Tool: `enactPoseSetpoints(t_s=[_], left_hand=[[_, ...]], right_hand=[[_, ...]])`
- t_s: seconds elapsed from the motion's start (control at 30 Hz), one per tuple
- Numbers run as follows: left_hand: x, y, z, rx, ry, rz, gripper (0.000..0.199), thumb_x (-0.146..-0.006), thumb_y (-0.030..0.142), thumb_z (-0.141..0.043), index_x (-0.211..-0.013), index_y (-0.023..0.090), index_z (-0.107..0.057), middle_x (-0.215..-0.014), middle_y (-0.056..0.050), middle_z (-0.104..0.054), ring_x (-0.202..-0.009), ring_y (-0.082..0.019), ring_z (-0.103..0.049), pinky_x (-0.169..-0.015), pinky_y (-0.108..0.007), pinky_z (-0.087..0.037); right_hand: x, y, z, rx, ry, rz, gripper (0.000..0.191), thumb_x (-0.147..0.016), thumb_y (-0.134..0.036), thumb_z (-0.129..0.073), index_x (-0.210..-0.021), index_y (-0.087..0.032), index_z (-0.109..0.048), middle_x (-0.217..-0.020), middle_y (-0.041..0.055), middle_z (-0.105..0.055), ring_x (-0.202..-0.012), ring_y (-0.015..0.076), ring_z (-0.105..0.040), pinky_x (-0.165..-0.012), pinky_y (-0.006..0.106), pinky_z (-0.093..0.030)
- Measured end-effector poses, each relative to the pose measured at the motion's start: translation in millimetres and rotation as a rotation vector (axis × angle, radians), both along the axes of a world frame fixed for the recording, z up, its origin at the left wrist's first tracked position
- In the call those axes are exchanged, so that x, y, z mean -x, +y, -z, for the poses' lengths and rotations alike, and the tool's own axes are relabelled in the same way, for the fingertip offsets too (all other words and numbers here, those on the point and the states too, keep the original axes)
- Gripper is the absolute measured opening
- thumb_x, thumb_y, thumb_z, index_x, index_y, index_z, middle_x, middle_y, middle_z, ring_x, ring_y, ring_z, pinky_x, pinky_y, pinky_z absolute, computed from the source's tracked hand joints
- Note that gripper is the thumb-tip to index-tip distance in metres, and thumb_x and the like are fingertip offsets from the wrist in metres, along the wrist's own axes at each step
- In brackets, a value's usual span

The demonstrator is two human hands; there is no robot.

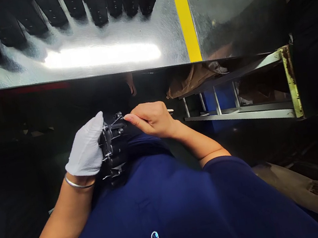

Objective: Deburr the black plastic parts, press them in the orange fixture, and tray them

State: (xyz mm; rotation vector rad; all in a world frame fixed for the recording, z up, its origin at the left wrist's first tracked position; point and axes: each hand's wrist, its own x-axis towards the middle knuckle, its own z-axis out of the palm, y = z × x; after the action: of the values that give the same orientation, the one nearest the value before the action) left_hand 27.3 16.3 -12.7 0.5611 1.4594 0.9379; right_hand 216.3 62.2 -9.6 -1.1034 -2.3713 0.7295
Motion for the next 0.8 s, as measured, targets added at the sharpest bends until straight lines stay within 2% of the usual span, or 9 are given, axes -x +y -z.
enactPoseSetpoints(t_s=[0.13,0.27,0.37,0.47,0.57,0.7,0.8], left_hand=[[-2.2,0.0,-6.0,0.062,-0.081,-0.007,0.04,-0.077,0.054,-0.065,-0.086,0.016,-0.068,-0.068,0.0,-0.061,-0.057,-0.012,-0.053,-0.053,-0.025,-0.047],[-3.3,0.9,-14.9,-0.038,0.024,-0.002,0.039,-0.078,0.054,-0.065,-0.076,0.015,-0.067,-0.065,0.0,-0.059,-0.057,-0.011,-0.051,-0.053,-0.024,-0.045],[-1.4,0.2,-19.4,-0.117,0.078,0.003,0.037,-0.078,0.053,-0.065,-0.07,0.016,-0.063,-0.064,0.001,-0.057,-0.057,-0.01,-0.048,-0.052,-0.024,-0.041],[0.0,-1.0,-23.7,-0.155,0.162,0.044,0.035,-0.081,0.05,-0.062,-0.068,0.017,-0.062,-0.065,0.002,-0.056,-0.057,-0.01,-0.047,-0.052,-0.024,-0.04],[0.0,-1.0,-29.2,-0.167,0.203,0.077,0.032,-0.082,0.047,-0.06,-0.068,0.018,-0.063,-0.067,0.001,-0.058,-0.061,-0.011,-0.049,-0.055,-0.024,-0.041],[-0.4,-0.7,-34.9,-0.191,0.313,0.109,0.031,-0.081,0.044,-0.059,-0.065,0.018,-0.063,-0.062,0.001,-0.056,-0.059,-0.011,-0.047,-0.051,-0.023,-0.038],[-1.3,-2.6,-36.9,-0.209,0.329,0.087,0.03,-0.078,0.044,-0.062,-0.063,0.019,-0.062,-0.06,0.002,-0.056,-0.057,-0.011,-0.047,-0.052,-0.023,-0.04]], right_hand=[[-2.6,-0.2,-4.4,0.09,0.042,-0.046,0.049,-0.099,-0.043,-0.039,-0.064,-0.015,-0.059,-0.06,-0.0011,-0.055,-0.057,0.0074,-0.049,-0.057,0.022,-0.032],[-6.6,1.5,-9.5,0.186,0.209,-0.171,0.052,-0.1,-0.045,-0.034,-0.065,-0.015,-0.057,-0.06,-0.0018,-0.054,-0.056,0.0062,-0.047,-0.057,0.021,-0.034],[-7.5,1.4,-11.3,0.146,0.292,-0.162,0.05,-0.1,-0.044,-0.034,-0.069,-0.015,-0.06,-0.063,-0.0002,-0.057,-0.058,0.007,-0.05,-0.058,0.021,-0.037],[-7.1,0.1,-12.8,0.081,0.263,-0.135,0.046,-0.099,-0.042,-0.039,-0.068,-0.015,-0.06,-0.062,-0.0002,-0.056,-0.059,0.0078,-0.05,-0.059,0.021,-0.036],[-7.8,-0.4,-16.8,0.092,0.191,-0.155,0.046,-0.099,-0.04,-0.038,-0.066,-0.015,-0.058,-0.061,-0.0007,-0.054,-0.059,0.0078,-0.049,-0.059,0.021,-0.035],[-11.1,2.5,-25.6,0.213,0.115,-0.232,0.049,-0.1,-0.042,-0.036,-0.063,-0.016,-0.054,-0.059,-0.0026,-0.05,-0.055,0.0066,-0.044,-0.057,0.021,-0.032],[-13.2,5.0,-30.4,0.335,0.114,-0.265,0.05,-0.099,-0.045,-0.037,-0.062,-0.016,-0.054,-0.058,-0.0035,-0.048,-0.054,0.0059,-0.041,-0.056,0.021,-0.032]])
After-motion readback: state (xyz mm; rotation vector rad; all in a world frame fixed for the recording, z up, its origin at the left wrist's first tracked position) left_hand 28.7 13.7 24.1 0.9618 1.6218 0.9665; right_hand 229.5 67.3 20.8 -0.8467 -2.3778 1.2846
